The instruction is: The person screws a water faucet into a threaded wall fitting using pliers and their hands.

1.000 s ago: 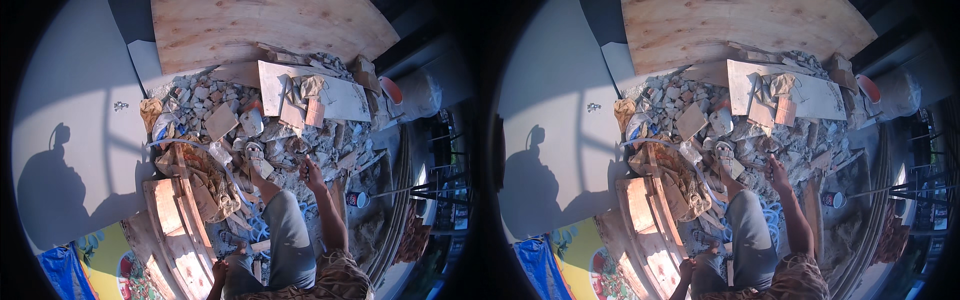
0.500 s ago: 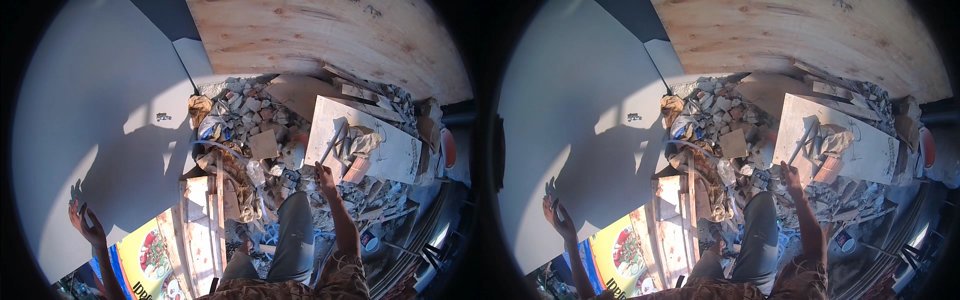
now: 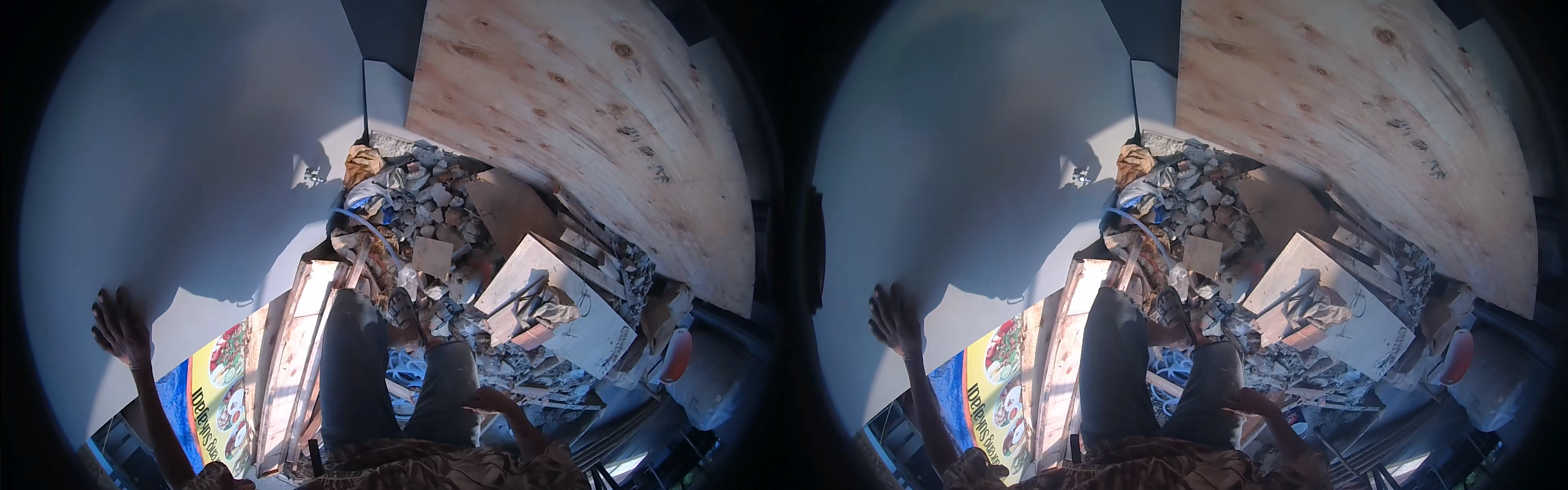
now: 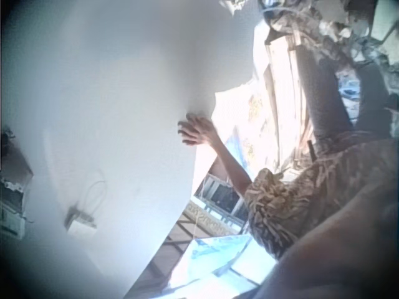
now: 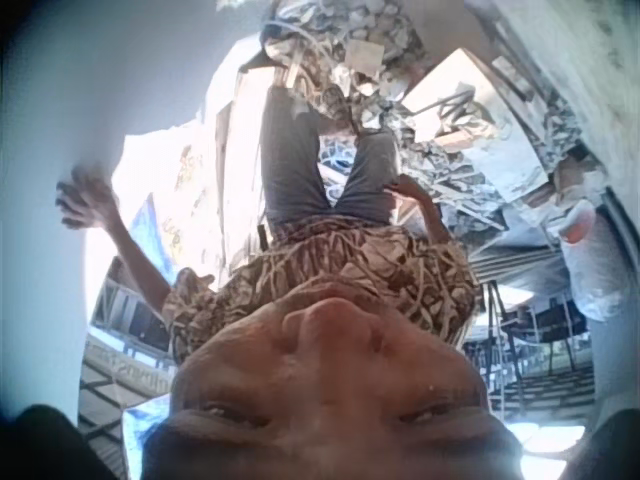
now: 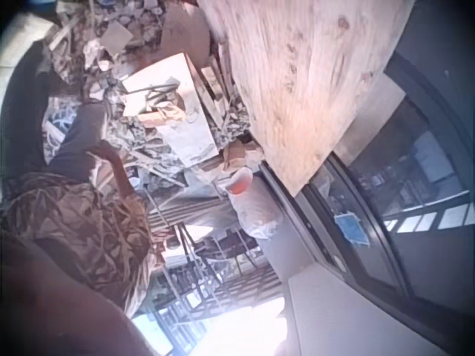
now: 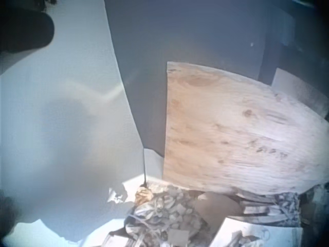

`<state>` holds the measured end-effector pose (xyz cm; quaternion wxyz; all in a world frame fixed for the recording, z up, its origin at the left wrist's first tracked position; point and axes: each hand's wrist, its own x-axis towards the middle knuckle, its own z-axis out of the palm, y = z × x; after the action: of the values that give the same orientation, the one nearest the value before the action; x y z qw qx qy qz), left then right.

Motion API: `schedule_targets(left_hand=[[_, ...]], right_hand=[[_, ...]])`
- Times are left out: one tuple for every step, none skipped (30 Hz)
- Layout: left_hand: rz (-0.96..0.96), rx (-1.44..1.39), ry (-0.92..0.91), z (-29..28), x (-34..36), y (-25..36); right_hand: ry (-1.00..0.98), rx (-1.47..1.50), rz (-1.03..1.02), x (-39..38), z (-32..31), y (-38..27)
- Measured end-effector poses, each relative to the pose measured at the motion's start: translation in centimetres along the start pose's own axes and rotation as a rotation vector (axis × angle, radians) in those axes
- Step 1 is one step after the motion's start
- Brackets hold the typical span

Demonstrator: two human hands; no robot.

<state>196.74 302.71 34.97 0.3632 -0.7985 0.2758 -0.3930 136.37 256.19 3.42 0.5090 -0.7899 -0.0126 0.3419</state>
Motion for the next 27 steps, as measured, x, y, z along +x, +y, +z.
schedule_targets(left_hand=[[0.010,-0.013,0.020,0.1,0.5,0.3],[0.018,-0.020,0.033,0.0,0.8,0.3],[0.025,-0.026,0.043,-0.1,0.8,0.3],[0.011,-0.035,0.033,0.1,0.5,0.3],[0.002,-0.039,0.023,0.9,-0.1,-0.2],[-0.008,-0.042,0.010,1.3,-1.0,-0.7],[-0.008,-0.026,0.006,1.7,-2.1,-0.9],[-0.005,-0.010,0.011,2.4,-2.9,-1.0],[0.022,0.011,0.036,3.0,-1.5,-1.0],[0.037,-0.002,0.053,3.2,-1.5,-1.1],[0.045,-0.016,0.068,3.1,-1.3,-1.1],[0.054,-0.030,0.083,3.2,-1.2,-0.8],[0.045,-0.005,0.057,3.4,-1.4,-0.5],[0.046,0.019,0.022,3.1,-2.2,-1.1],[0.048,0.044,-0.011,2.9,-2.9,-1.8],[-0.008,0.024,-0.066,2.7,-4.8,-2.7],[-0.001,0.031,-0.102,3.0,-5.1,-2.5],[0.005,0.039,-0.135,2.9,-5.3,-2.3],[-0.044,0.039,-0.275,2.5,-6.4,-2.4],[-0.092,0.050,-0.413,1.9,-7.3,-2.8],[-0.072,0.036,-0.400,1.6,-6.7,-2.2],[-0.048,0.027,-0.386,1.3,-6.1,-1.9],[-0.026,0.020,-0.370,1.1,-5.6,-1.6],[-0.018,0.048,-0.430,0.9,-6.7,-2.0],[-0.045,0.051,-0.458,0.6,-7.3,-2.3],[-0.074,0.055,-0.487,0.4,-8.0,-2.7],[-0.109,0.059,-0.513,0.1,-8.5,-2.3]], right_hand=[[-0.082,0.200,0.344,0.1,-0.7,-1.1],[-0.130,0.227,0.376,0.5,-2.5,-1.9],[-0.180,0.252,0.409,0.9,-4.4,-2.5],[-0.175,0.321,0.438,1.0,-5.8,-3.0],[-0.173,0.392,0.464,1.2,-6.8,-3.6],[-0.173,0.461,0.491,1.0,-8.1,-4.0],[-0.123,0.452,0.291,0.3,-9.1,-3.9],[-0.135,0.450,0.306,-0.5,-10.1,-3.5],[-0.139,0.474,0.306,-0.6,-10.8,-3.0],[-0.127,0.543,0.434,-0.9,-11.6,-3.0],[-0.144,0.524,0.402,-0.5,-13.4,-2.7],[-0.163,0.508,0.371,0.3,-15.0,-2.3],[-0.180,0.503,0.336,1.2,-16.3,-1.9],[-0.299,0.428,0.357,2.2,-17.8,-1.9],[-0.302,0.400,0.327,3.4,-19.5,-1.7],[-0.365,0.387,0.343,3.6,-21.4,-2.1],[-0.405,0.367,0.355,4.8,-23.9,-2.0],[-0.441,0.345,0.365,5.9,-26.3,-2.0],[-0.478,0.328,0.377,6.6,-28.5,-2.6],[-0.517,0.308,0.382,7.2,-30.6,-3.1],[-0.519,0.277,0.394,7.3,-33.0,-3.3],[-0.522,0.248,0.399,7.4,-35.3,-3.5],[-0.522,0.217,0.403,7.7,-37.8,-3.6],[-0.520,0.245,0.445,7.2,-40.5,-3.9],[-0.524,0.262,0.483,7.7,-43.7,-3.9],[-0.496,0.214,0.468,7.9,-46.4,-4.3],[-0.504,0.125,0.447,8.4,-49.2,-4.0]])
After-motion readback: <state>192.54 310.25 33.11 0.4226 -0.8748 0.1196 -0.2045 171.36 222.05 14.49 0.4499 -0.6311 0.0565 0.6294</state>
